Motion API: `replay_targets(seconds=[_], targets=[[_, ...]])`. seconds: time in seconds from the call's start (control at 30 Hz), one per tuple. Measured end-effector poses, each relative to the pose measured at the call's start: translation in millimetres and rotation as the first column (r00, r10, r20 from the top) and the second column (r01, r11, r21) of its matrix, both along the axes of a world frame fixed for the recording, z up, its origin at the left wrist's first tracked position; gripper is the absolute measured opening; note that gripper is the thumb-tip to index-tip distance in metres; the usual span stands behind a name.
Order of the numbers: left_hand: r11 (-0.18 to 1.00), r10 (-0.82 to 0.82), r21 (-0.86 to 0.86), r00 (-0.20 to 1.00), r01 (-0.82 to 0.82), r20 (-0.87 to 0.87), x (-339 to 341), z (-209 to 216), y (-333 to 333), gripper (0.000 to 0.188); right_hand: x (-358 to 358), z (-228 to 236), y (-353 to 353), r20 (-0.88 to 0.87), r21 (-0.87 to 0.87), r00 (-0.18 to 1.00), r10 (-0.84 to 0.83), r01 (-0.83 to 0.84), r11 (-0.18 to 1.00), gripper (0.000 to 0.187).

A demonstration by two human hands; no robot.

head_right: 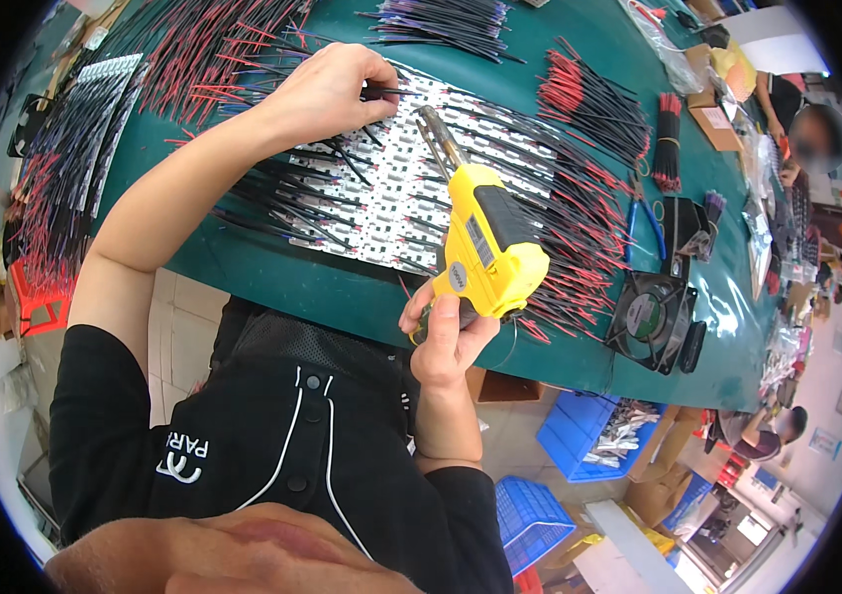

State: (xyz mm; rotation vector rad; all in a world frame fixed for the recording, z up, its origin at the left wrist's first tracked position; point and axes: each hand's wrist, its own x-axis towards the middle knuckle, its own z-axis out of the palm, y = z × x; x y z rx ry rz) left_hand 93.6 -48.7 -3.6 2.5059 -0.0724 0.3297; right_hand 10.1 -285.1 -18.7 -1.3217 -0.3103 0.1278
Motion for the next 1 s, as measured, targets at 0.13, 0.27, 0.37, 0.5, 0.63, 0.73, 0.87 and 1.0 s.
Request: replay_targets(seconds=[0.13,0.27,0.37,0.5,0.63,0.73,0.87,1.0], targets=[[1.0,0.029,0.005,0.997,-0.029,-0.074,1,4,-3,0.015,1,-7,0,-0.011,-0.002,1.0,0.001,-0.001,1.0,0.045],[1.0,0.029,0.003,0.995,-0.029,-0.1,3,3,-4,0.013,1,-12,-1,-0.018,0.084,0.999,0.038,-0.037,0.996,0.025],[1.0,0.028,0.012,0.996,-0.027,-0.088,3,1,-2,0.013,1,-8,1,-0.029,0.008,0.999,0.041,-0.041,0.999,0.028],[1.0,0.028,0.014,0.994,-0.026,-0.103,5,3,-2,0.013,3,-8,1,-0.036,-0.052,0.998,0.042,-0.043,0.998,0.033],[1.0,0.025,0.022,0.996,-0.023,-0.09,6,3,-2,0.014,3,-7,3,-0.03,-0.068,0.999,0.033,-0.035,0.997,0.032],[0.999,0.026,0.023,0.996,-0.024,-0.086,6,4,-3,0.013,4,-6,3,-0.019,-0.075,0.999,0.049,-0.05,0.996,0.033],[1.0,0.017,0.019,0.996,-0.016,-0.088,7,4,-2,0.013,4,-5,3,0.006,-0.094,0.999,0.044,-0.043,0.995,0.037],[1.0,0.005,-0.016,0.993,-0.007,-0.118,6,3,1,0.013,1,-7,2,-0.006,-0.029,1.0,-0.013,0.012,1.0,0.039]])
